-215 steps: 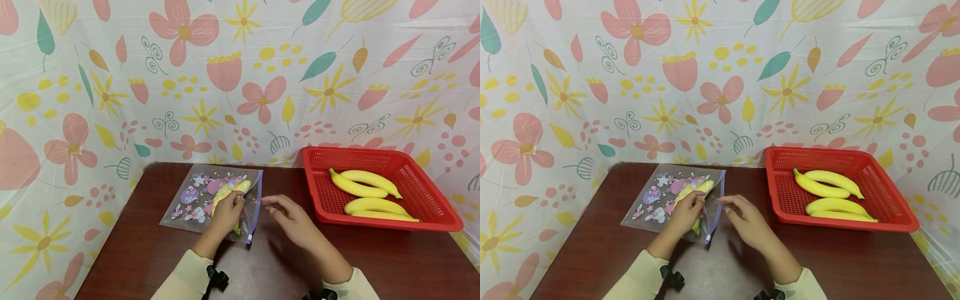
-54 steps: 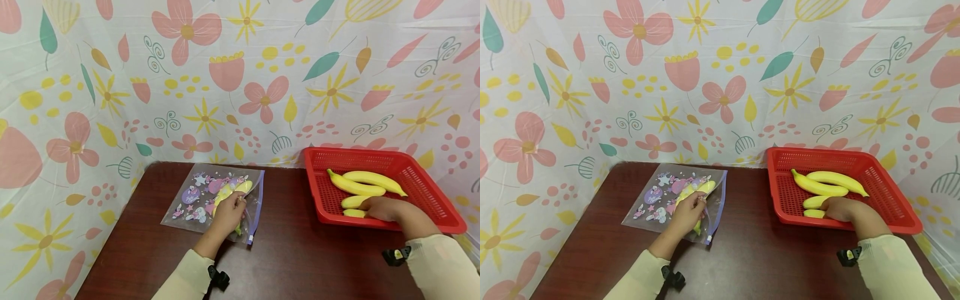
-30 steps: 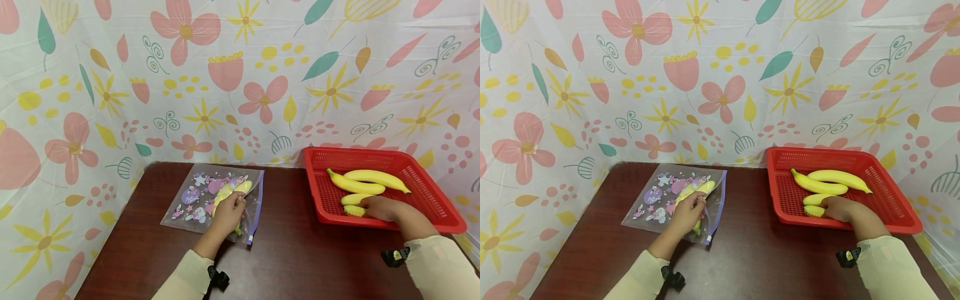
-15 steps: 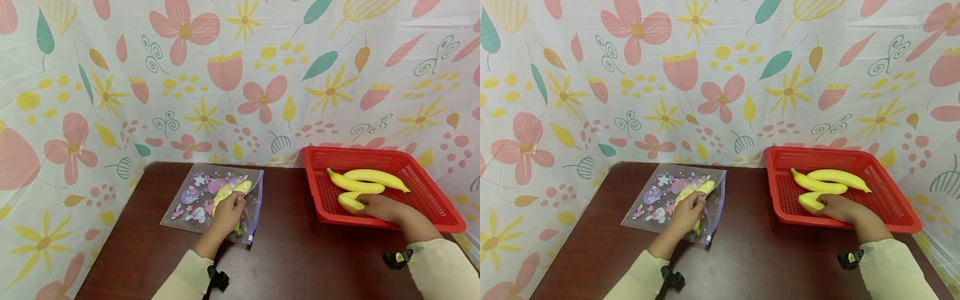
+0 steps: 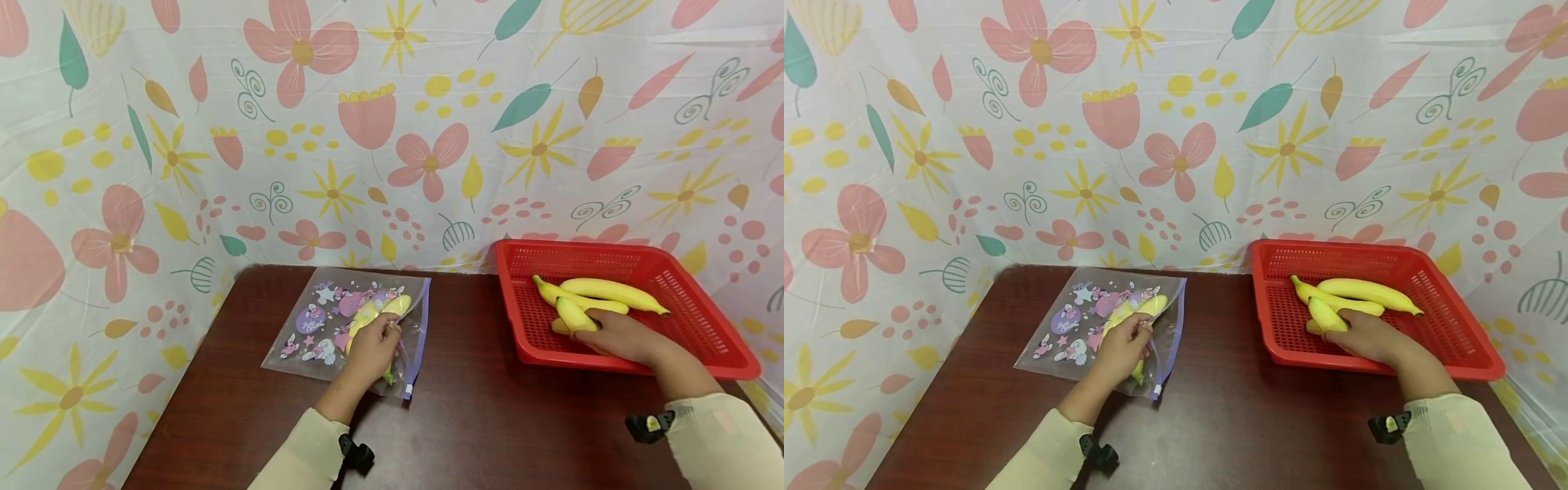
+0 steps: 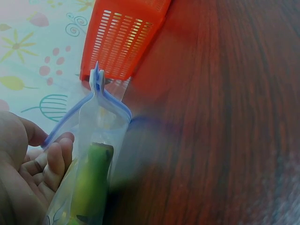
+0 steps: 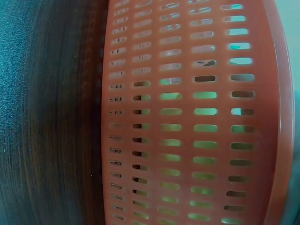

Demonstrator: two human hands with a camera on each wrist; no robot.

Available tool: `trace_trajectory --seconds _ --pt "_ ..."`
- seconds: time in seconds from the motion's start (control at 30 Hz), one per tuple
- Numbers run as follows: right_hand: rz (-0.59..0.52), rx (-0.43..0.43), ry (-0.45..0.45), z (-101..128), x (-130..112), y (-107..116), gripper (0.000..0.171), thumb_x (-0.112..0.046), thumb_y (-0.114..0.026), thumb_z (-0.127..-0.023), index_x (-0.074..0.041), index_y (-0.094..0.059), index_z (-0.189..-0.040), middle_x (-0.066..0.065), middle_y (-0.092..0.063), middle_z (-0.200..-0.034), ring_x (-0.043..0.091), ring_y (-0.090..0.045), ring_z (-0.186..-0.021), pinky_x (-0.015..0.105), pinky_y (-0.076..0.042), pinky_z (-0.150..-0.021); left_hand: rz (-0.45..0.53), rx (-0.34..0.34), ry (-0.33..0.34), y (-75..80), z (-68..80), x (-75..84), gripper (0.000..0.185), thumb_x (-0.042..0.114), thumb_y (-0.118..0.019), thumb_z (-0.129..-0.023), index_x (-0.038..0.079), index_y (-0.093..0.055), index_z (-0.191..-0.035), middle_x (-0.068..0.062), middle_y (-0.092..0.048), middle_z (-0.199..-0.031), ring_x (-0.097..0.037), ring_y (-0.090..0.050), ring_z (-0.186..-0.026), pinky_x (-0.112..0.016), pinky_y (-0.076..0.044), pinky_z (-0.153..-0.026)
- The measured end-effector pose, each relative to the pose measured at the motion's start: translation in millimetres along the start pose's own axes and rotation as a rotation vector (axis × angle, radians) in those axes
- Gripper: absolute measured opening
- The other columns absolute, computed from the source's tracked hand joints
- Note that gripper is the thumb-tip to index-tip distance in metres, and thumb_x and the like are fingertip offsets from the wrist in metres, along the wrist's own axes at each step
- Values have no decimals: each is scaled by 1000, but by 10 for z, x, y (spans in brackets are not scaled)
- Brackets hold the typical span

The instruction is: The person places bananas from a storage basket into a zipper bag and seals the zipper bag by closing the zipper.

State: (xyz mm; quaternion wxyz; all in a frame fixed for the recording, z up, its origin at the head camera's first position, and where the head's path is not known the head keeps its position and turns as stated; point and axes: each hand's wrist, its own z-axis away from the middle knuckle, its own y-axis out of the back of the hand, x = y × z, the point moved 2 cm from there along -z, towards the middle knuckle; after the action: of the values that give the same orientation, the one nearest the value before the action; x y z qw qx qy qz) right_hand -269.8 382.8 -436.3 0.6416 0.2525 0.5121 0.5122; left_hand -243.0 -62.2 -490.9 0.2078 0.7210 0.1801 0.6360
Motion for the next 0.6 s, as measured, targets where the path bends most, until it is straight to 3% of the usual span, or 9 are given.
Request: trace_trajectory --seconds 0.23,0.6 --pt "-24 83 0 18 -14 4 81 -59 -63 -92 1 -45 -144 14 -67 -111 23 -59 -91 33 -47 -71 -16 6 2 -3 0 -7 29 23 -55 -101 16 -67 -127 7 -64 -69 -3 -60 -58 -27 -50 -66" --pt "-12 191 17 9 -15 30 74 -57 -66 -91 2 -49 -133 12 -67 -101 23 -58 -83 32 -46 -67 -16 15 -15 -9 -6 1 28 22 -56 -101 14 -67 -126 7 -65 -69 -3 -60 -57 -27 -50 -65"
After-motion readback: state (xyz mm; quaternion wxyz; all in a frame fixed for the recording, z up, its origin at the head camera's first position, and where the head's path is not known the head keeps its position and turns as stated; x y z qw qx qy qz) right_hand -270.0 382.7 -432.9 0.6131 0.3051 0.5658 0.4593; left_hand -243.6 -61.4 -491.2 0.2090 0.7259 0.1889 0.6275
